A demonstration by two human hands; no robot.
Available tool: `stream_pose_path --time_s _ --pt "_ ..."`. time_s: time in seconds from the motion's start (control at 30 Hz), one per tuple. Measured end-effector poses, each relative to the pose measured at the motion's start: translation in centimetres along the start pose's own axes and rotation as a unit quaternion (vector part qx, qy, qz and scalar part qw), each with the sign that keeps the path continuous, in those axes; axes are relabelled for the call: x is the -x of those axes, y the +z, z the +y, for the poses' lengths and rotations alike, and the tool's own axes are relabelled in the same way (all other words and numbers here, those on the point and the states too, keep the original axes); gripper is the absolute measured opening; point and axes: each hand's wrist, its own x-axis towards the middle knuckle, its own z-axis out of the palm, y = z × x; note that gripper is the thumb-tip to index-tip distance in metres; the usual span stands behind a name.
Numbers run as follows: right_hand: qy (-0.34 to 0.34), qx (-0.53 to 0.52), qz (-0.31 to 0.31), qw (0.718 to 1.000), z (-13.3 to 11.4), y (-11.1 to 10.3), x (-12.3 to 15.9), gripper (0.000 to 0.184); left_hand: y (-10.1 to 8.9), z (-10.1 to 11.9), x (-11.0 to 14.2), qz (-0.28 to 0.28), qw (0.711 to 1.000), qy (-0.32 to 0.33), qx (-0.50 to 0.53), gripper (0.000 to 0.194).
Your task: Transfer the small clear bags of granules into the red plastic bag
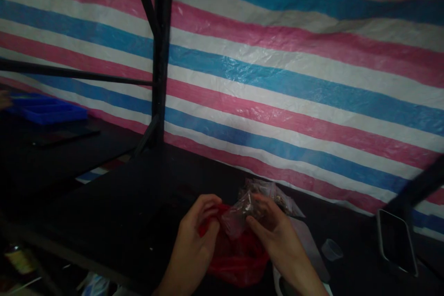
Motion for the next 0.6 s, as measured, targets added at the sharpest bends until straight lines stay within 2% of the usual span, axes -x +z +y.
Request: stream_pose_path --time_s 0.13,0.23,0.3,0.43,0.6 --pt "-0.037 0.135 0.022 0.99 0.4 -0.2 0.0 0.041 -0.2 -1.1 0.2 -0.039 0.984 0.05 -0.164 0.028" --pt "-0.05 0.172 0.03 0.983 0.7 -0.2 0.3 0.043 0.2 -1.9 0.3 -0.078 0.962 0.054 -0.255 0.041" --pt "-0.056 0.163 0.029 0.985 0.7 -0.3 0.6 0.041 0.7 -2.2 0.3 -0.092 0.955 0.053 -0.276 0.045" --pt "-0.06 0.112 0.027 0.992 0.7 -0.6 1.0 0.037 1.7 -2.5 -0.1 -0.107 0.951 0.076 -0.28 0.037" --pt "-0.052 0.073 0.027 0.996 2.2 -1.1 1.1 0.054 2.6 -3.1 -0.9 -0.044 0.958 0.064 -0.277 0.042"
